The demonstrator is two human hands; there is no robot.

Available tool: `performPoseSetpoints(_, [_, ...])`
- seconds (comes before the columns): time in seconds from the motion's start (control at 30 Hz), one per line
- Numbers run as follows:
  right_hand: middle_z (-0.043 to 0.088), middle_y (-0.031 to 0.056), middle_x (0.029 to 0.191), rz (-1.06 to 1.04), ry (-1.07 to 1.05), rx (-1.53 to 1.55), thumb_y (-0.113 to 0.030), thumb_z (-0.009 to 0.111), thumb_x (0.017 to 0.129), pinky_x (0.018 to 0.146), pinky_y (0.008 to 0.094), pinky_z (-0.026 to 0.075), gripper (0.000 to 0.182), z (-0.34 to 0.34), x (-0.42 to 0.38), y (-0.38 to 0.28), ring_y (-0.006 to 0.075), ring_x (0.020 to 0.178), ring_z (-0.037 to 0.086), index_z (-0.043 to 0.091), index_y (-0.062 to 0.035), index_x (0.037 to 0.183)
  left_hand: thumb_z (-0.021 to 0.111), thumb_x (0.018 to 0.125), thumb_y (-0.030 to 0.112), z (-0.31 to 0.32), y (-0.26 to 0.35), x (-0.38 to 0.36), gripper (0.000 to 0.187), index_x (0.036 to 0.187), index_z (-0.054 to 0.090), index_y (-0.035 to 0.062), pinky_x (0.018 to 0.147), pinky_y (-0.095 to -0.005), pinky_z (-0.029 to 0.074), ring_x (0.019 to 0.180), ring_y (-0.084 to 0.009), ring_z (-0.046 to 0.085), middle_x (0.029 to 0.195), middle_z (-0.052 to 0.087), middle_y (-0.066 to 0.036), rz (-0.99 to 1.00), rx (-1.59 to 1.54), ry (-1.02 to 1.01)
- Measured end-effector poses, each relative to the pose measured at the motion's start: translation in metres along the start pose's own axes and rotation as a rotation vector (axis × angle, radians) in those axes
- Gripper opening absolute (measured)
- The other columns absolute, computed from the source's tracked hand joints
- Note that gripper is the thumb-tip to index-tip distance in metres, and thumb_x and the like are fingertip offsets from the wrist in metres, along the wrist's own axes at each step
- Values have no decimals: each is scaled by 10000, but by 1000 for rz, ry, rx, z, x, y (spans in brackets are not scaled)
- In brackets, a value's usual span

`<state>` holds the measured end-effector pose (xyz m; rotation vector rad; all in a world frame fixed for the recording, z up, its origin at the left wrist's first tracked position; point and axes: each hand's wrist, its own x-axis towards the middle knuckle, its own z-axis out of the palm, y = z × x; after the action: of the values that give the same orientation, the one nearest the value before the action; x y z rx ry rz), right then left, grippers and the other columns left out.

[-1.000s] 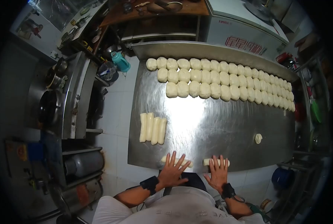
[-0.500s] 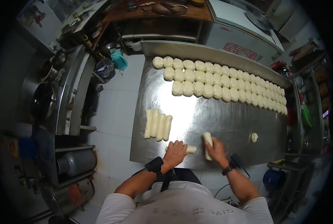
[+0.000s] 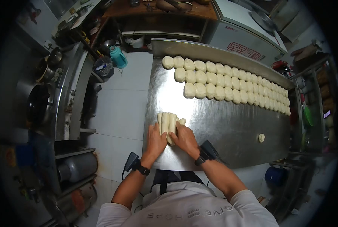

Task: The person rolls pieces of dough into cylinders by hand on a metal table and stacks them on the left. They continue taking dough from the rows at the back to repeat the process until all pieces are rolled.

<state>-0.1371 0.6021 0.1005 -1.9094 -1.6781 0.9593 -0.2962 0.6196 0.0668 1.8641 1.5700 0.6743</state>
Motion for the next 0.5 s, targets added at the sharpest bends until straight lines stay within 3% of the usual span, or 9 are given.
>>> performPoseSetpoints(0.03, [699,309,942,4,-22,-46,-284,686,889,803,524,554,412,-4,-4,-2,483,867,689,639,76,1081,674,910,139,-2,-4,-1,391,1240,597,-55,888,-537,477,996,-483,584,1055,606,-286,-8,-10,-3])
performPoseSetpoints(0.1, [706,295,953,23,-44,-95,-264,684,890,801,524,552,372,-10,-2,-4,467,839,692,665,63,1065,702,893,142,-8,-14,1,390,1215,633,-67,876,-517,484,969,-444,591,1009,611,-266,76,113,-210])
performPoseSetpoints(0.13, [714,274,960,40,-47,-81,-261,691,889,801,519,552,344,-16,5,-1,454,843,695,685,45,1045,702,893,142,-9,-16,4,390,1215,633,-67,876,-517,484,969,-444,591,1009,611,-266,85,101,-204])
performPoseSetpoints(0.2, [722,253,967,51,-35,-86,-259,698,887,800,514,551,318,-32,32,6,441,848,698,705,28,1025,738,854,131,-12,-19,6,354,1162,694,-38,785,-426,521,849,-343,622,921,627,-187,-16,-130,-146])
performPoseSetpoints(0.27, [737,214,993,-59,197,-137,-268,728,873,799,496,552,286,-44,87,17,417,875,702,734,-6,987,753,848,132,-24,-24,10,367,1166,694,-40,765,-412,526,830,-324,621,913,630,-177,-21,-150,-135])
performPoseSetpoints(0.33, [731,219,1042,-143,432,-221,-268,763,849,843,470,549,354,-52,154,29,394,969,697,737,-3,1081,768,842,134,-36,-35,10,380,1170,693,-42,745,-397,531,810,-305,621,905,633,-168,-28,-161,-118])
performPoseSetpoints(0.5, [706,217,1187,-62,507,-408,-332,758,855,955,472,533,478,-78,272,0,413,1095,660,706,17,1177,774,847,113,-56,-75,2,360,1162,698,-44,716,-388,552,793,-281,656,938,646,-165,-29,-251,-131])
